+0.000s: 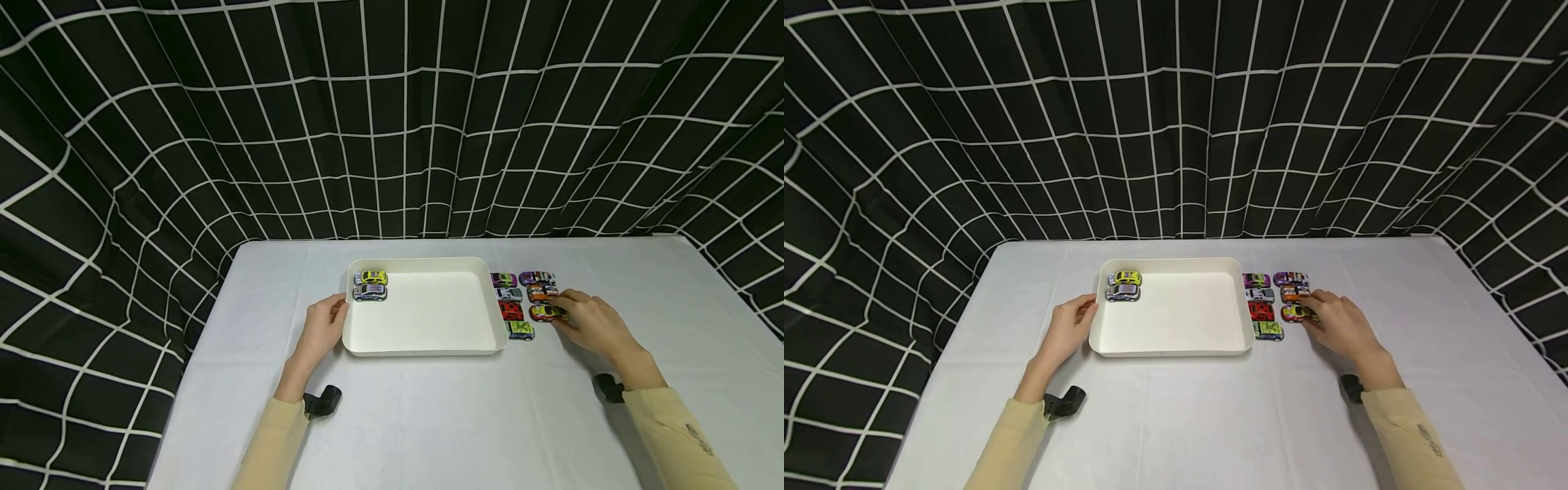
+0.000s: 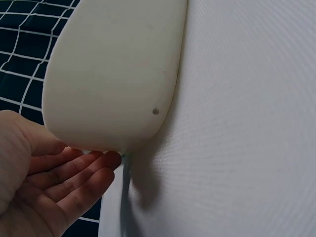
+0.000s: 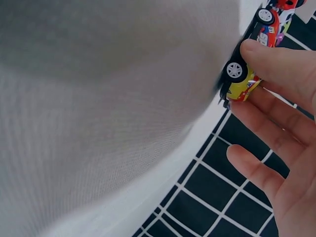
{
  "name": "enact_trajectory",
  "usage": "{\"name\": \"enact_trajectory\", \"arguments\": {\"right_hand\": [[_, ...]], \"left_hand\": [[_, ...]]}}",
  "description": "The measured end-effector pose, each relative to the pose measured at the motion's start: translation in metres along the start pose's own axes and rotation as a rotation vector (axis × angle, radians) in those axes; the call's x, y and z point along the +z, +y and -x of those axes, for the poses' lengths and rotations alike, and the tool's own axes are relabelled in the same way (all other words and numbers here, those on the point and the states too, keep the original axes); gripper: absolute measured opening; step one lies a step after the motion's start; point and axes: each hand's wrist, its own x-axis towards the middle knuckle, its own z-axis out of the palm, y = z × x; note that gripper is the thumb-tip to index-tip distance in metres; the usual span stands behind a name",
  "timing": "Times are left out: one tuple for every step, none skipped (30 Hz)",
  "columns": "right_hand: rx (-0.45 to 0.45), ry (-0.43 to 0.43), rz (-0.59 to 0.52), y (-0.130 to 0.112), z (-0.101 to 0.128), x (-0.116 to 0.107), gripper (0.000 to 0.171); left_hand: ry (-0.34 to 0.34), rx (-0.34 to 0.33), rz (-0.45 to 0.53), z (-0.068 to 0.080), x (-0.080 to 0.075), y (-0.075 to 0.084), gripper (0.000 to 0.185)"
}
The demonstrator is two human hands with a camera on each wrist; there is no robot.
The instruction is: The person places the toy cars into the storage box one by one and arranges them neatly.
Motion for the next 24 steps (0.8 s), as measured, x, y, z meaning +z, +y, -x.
{"name": "enact_trajectory", "arguments": {"right_hand": [[-0.010, 0.009, -0.001, 0.0006, 0.0003, 0.0003, 0.035], [-0.018, 0.012, -0.004, 0.0011, 0.0003, 0.0004, 0.034], [-0.026, 0.018, -0.006, 0.0015, 0.0005, 0.0006, 0.034], [-0.031, 0.022, -0.008, 0.0019, 0.0006, 0.0004, 0.033], [-0.036, 0.026, -0.008, 0.0021, 0.0007, 0.0001, 0.033], [-0.039, 0.028, -0.009, 0.0021, 0.0008, -0.0003, 0.032], [-0.043, 0.031, -0.009, 0.0021, 0.0009, -0.0006, 0.032], [-0.048, 0.034, -0.007, 0.0021, 0.0009, -0.0008, 0.032], [-0.052, 0.037, -0.005, 0.0020, 0.0008, -0.0011, 0.032], [-0.054, 0.039, -0.004, 0.0018, 0.0008, -0.0012, 0.033], [-0.054, 0.039, -0.002, 0.0018, 0.0008, -0.0012, 0.033], [-0.056, 0.039, 0.000, 0.0018, 0.0008, -0.0012, 0.032], [-0.058, 0.040, 0.003, 0.0019, 0.0007, -0.0012, 0.032], [-0.061, 0.040, 0.004, 0.0020, 0.0007, -0.0012, 0.032], [-0.063, 0.042, 0.002, 0.0019, 0.0008, -0.0014, 0.032], [-0.065, 0.044, 0.000, 0.0021, 0.0008, -0.0016, 0.032], [-0.068, 0.048, 0.000, 0.0022, 0.0008, -0.0018, 0.033], [-0.074, 0.052, 0.002, 0.0024, 0.0006, -0.0020, 0.033], [-0.078, 0.055, 0.001, 0.0025, 0.0004, -0.0022, 0.033], [-0.080, 0.058, -0.001, 0.0026, 0.0001, -0.0025, 0.033], [-0.081, 0.061, -0.003, 0.0022, -0.0003, -0.0030, 0.033], [-0.082, 0.066, -0.003, 0.0021, -0.0010, -0.0036, 0.034], [-0.083, 0.067, -0.004, 0.0019, -0.0016, -0.0041, 0.033], [-0.083, 0.069, -0.005, 0.0017, -0.0024, -0.0047, 0.033]], "left_hand": [[0.000, 0.001, -0.001, 0.0000, 0.0001, -0.0001, 0.026], [0.001, 0.001, -0.003, -0.0001, 0.0003, -0.0004, 0.026], [0.001, -0.001, -0.003, -0.0003, 0.0006, -0.0008, 0.026], [0.002, 0.001, -0.004, -0.0003, 0.0006, -0.0010, 0.026], [0.002, -0.001, -0.005, -0.0005, 0.0008, -0.0014, 0.026], [0.002, 0.000, -0.005, -0.0004, 0.0009, -0.0016, 0.026], [0.002, 0.000, -0.005, -0.0004, 0.0009, -0.0016, 0.026], [0.002, -0.001, -0.006, -0.0004, 0.0009, -0.0016, 0.026], [0.002, 0.001, -0.007, -0.0005, 0.0009, -0.0018, 0.026], [0.003, 0.000, -0.008, -0.0006, 0.0007, -0.0015, 0.026], [0.002, -0.002, -0.008, -0.0007, 0.0007, -0.0014, 0.026], [0.001, 0.000, -0.010, -0.0007, 0.0006, -0.0012, 0.026], [0.002, -0.002, -0.011, -0.0009, 0.0004, -0.0009, 0.026], [0.002, -0.003, -0.013, -0.0009, 0.0004, -0.0008, 0.026], [0.001, -0.005, -0.013, -0.0009, 0.0003, -0.0007, 0.026], [-0.001, -0.009, -0.013, -0.0009, 0.0003, -0.0004, 0.026], [-0.002, -0.010, -0.014, -0.0009, 0.0004, -0.0005, 0.026], [-0.003, -0.011, -0.016, -0.0009, 0.0005, -0.0007, 0.026], [-0.004, -0.015, -0.016, -0.0009, 0.0006, -0.0009, 0.026], [-0.005, -0.017, -0.015, -0.0009, 0.0007, -0.0010, 0.026], [-0.006, -0.018, -0.015, -0.0009, 0.0007, -0.0011, 0.026], [-0.006, -0.018, -0.014, -0.0007, 0.0006, -0.0010, 0.026], [-0.006, -0.018, -0.013, -0.0007, 0.0007, -0.0011, 0.026], [-0.005, -0.018, -0.011, -0.0007, 0.0005, -0.0010, 0.026]]}}
